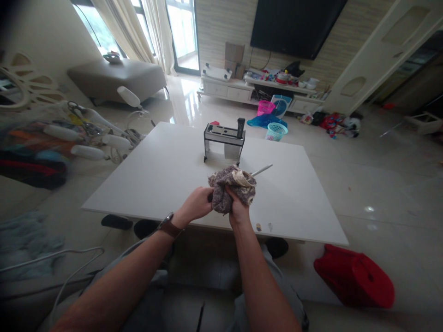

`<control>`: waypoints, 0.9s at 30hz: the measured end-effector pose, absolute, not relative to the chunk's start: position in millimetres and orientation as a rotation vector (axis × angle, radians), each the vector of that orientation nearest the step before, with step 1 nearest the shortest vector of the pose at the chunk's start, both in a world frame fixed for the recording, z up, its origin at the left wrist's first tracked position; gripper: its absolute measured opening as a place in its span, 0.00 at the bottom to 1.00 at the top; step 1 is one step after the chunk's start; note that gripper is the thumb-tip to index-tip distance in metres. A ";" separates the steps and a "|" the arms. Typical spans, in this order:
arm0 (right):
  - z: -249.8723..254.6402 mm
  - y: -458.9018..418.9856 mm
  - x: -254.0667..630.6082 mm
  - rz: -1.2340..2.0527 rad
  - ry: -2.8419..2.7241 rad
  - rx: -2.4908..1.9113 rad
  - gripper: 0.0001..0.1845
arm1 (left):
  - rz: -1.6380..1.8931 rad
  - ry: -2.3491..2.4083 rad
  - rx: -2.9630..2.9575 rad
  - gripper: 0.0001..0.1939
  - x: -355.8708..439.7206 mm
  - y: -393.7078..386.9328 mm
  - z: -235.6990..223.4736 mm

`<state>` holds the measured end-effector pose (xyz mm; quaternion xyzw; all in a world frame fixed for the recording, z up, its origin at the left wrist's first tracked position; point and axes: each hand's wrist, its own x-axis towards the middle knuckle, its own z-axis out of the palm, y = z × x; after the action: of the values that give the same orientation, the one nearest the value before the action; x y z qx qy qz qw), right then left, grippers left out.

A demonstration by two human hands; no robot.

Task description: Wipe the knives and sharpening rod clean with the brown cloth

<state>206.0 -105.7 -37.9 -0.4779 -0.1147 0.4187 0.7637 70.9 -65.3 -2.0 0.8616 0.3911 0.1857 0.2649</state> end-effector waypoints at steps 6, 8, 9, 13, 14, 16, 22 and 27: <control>-38.0 -105.5 206.8 0.936 -0.210 -1.047 0.30 | 0.473 1.068 2.332 0.08 70.5 -65.5 -2.8; -39.3 -105.4 207.6 0.949 -0.220 -1.044 0.30 | 0.461 1.074 2.339 0.08 70.1 -65.6 -2.7; -40.2 -105.4 207.9 0.950 -0.228 -1.042 0.29 | 0.453 1.079 2.346 0.08 69.8 -65.7 -2.5; -43.1 -105.0 207.6 0.934 -0.256 -1.033 0.30 | 0.379 1.137 2.391 0.08 68.2 -66.2 -2.5; -43.2 -104.9 207.1 0.925 -0.264 -1.032 0.30 | 0.347 1.148 2.396 0.09 67.7 -66.3 -2.7; -42.7 -104.6 205.9 0.901 -0.275 -1.031 0.32 | 0.298 1.151 2.393 0.10 66.9 -66.4 -2.9; -37.6 -102.2 211.4 0.793 -0.289 -1.018 0.33 | 0.372 1.106 2.341 0.13 66.5 -63.4 0.1; -29.0 -99.4 230.8 0.743 -0.287 -0.975 0.32 | 0.375 1.081 2.342 0.10 58.4 -55.3 6.0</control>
<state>230.8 -99.4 -29.0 -0.4559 -0.1343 0.3474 0.8083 58.4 -55.3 6.0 0.8665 0.4002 0.1386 0.2643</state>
